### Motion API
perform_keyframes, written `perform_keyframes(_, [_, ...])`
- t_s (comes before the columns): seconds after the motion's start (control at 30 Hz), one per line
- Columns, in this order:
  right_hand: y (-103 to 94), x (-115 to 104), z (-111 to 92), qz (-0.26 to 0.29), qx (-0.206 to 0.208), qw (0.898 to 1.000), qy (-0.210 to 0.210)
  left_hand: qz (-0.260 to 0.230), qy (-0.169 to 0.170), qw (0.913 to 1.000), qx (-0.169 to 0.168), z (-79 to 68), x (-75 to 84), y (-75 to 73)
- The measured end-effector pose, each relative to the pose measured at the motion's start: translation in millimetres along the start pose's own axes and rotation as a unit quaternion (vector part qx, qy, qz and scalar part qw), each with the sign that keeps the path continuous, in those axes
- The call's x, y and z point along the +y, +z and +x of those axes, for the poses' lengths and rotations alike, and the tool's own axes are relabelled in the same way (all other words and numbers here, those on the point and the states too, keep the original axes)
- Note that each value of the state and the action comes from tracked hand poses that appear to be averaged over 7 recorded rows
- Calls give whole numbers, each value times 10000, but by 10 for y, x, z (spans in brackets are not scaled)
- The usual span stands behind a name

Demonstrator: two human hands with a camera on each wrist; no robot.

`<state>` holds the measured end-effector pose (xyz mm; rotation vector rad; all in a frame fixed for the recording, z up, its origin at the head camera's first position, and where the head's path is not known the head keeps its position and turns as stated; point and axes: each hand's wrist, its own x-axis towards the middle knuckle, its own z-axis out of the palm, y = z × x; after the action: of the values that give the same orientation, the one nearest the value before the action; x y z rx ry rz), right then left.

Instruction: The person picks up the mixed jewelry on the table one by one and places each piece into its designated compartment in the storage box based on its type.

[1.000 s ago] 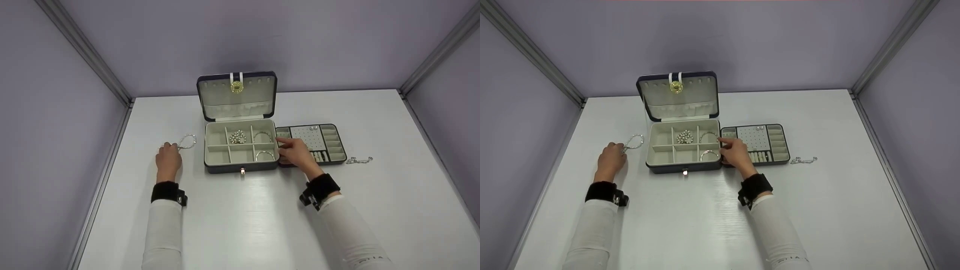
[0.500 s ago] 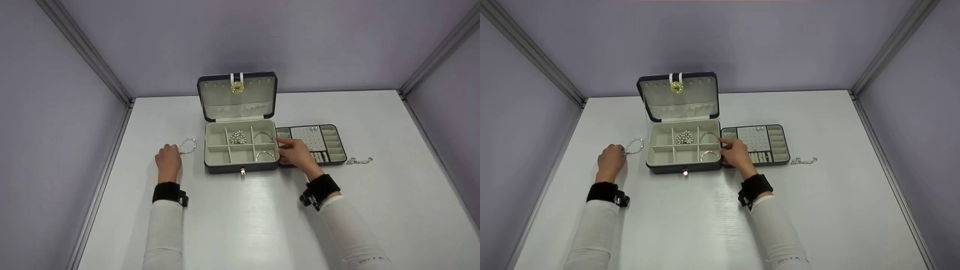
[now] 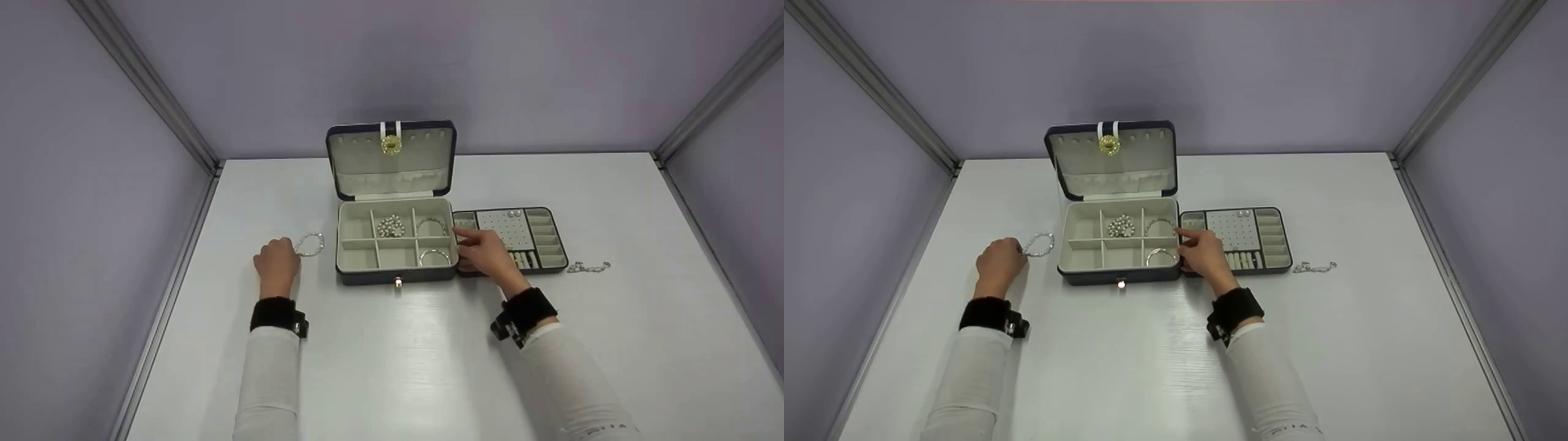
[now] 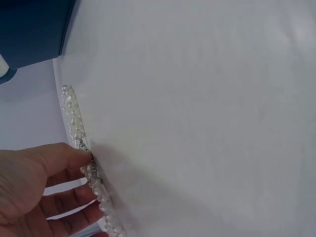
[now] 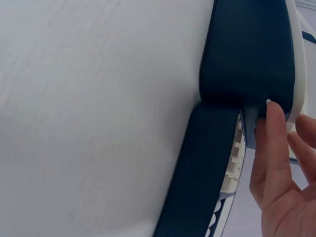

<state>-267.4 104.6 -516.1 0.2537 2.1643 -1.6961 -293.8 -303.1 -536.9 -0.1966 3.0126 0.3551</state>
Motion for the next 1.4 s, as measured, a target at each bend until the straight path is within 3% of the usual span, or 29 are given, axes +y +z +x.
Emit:
perform_keyframes(0.2, [-5, 11, -9, 6, 13, 10000, 5, -37, -119, 9997, -229, -12, 22, -22])
perform_keyframes(0.5, [16, 48, -19, -19, -40, 10000, 37, 105, -38, 9998, -170, -38, 10, 31])
perform_keyframes(0.73, [22, 41, -21, -54, -39, 10000, -12, -107, -52, 9999, -124, -37, 24, -7])
perform_keyframes(0.93, [0, 18, -20, 30, -45, 10000, 2, -626, -220, 9978, -69, -32, 52, -152])
perform_keyframes(1.13, [-2, 7, -11, 74, -37, 10000, 42, -1133, -324, 9927, 245, -85, 90, -293])
perform_keyframes(1.4, [3, 6, 8, 81, -17, 10000, 30, -2197, -67, 9736, 622, -221, 321, -632])
